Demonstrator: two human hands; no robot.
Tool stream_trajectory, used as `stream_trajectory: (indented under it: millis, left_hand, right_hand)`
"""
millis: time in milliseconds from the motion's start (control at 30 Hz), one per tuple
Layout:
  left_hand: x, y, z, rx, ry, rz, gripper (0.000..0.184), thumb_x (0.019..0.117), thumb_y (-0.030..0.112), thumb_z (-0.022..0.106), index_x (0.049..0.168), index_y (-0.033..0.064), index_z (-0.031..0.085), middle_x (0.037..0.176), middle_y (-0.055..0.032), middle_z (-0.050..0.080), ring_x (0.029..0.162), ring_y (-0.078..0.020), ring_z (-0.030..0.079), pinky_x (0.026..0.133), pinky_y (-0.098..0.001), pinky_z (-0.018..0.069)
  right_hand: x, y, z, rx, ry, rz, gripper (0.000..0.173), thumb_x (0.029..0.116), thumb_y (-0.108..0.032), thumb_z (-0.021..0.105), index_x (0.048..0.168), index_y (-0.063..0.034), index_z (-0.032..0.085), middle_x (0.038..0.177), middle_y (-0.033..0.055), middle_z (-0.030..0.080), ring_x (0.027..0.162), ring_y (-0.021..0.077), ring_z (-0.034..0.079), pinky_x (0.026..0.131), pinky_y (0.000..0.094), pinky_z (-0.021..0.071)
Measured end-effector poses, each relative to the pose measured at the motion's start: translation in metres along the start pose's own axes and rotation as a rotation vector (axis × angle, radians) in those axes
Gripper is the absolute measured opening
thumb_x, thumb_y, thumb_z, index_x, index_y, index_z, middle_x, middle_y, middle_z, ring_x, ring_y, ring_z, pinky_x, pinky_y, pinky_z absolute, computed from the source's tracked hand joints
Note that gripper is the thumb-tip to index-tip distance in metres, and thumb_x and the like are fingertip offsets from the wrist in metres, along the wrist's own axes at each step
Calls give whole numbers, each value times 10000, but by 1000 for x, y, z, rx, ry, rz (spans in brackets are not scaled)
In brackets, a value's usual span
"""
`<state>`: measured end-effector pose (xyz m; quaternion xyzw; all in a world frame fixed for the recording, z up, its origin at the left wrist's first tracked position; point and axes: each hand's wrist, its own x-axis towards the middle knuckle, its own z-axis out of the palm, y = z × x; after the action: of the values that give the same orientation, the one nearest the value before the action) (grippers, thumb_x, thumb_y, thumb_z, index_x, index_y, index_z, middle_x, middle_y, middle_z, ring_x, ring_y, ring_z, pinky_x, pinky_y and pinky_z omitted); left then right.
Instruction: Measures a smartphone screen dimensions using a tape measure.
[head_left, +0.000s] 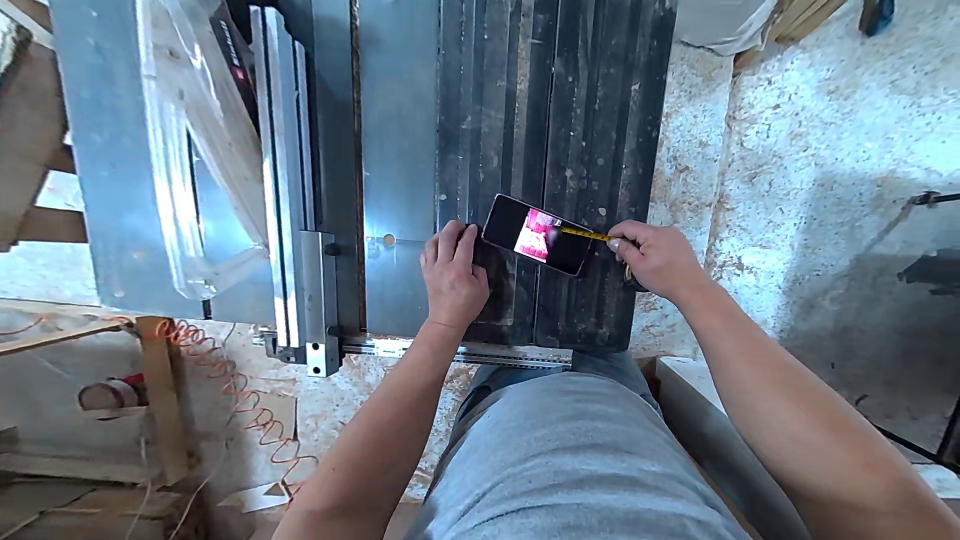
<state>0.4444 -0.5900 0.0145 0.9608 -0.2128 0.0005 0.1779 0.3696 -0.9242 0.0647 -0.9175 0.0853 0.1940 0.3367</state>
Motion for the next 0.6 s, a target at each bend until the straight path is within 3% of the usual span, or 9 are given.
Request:
stream_trajectory:
  millis: [167,233,367,467,567,600]
  left_hand:
    - [4,9,-12,-152,-27,-44,525,880,91,568,1404,90,604,1438,-160,576,1325,-376,529,1072,-572,428]
    - [7,19,-19,-225,-72,-99,529,890,107,596,1418,75,586,1427,-176,573,1315,-355,537,1102,-513,440]
    - [29,38,-38,-356,-197,-313,523,945,105,570,1466,66,538,1429,-177,562,1240,-287,598,1015,-451,523]
    - [46,50,-50,-434,-334,-423,553,961,89,570,1510,105,504,1434,-122,591,1266,-250,609,1043,-467,520]
    - [56,51,-51,-569,-408,-551,553,961,147,565,1510,105,506,1339,-135,634,1192,-271,631,1001,-522,520]
    - [57,48,-49,-655,-413,-610,564,962,178,556,1515,90,494,1302,-144,640,1148,-271,646,964,-520,543]
  right_hand:
    - [-3,2,4,63,58,34,273,1093,-319,484,1202,-194,701,917,10,745,823,183,715,762,490,569]
    - [-8,-1,4,153,82,106,259,1091,-327,495,1192,-205,699,980,-13,760,874,157,725,804,470,583]
    - [-26,-21,4,541,61,323,244,1083,-325,518,1183,-165,673,1121,-14,755,981,137,703,863,436,564]
    - [-37,-40,21,797,60,336,245,1069,-294,555,1202,-122,668,1079,47,715,912,165,684,791,399,572]
    - [-38,-51,31,1017,131,299,228,1071,-247,549,1190,-87,659,1189,70,689,920,189,695,808,389,596]
    - [-39,-53,29,1068,157,274,209,1077,-229,531,1173,-83,646,1306,57,671,936,171,702,815,360,593]
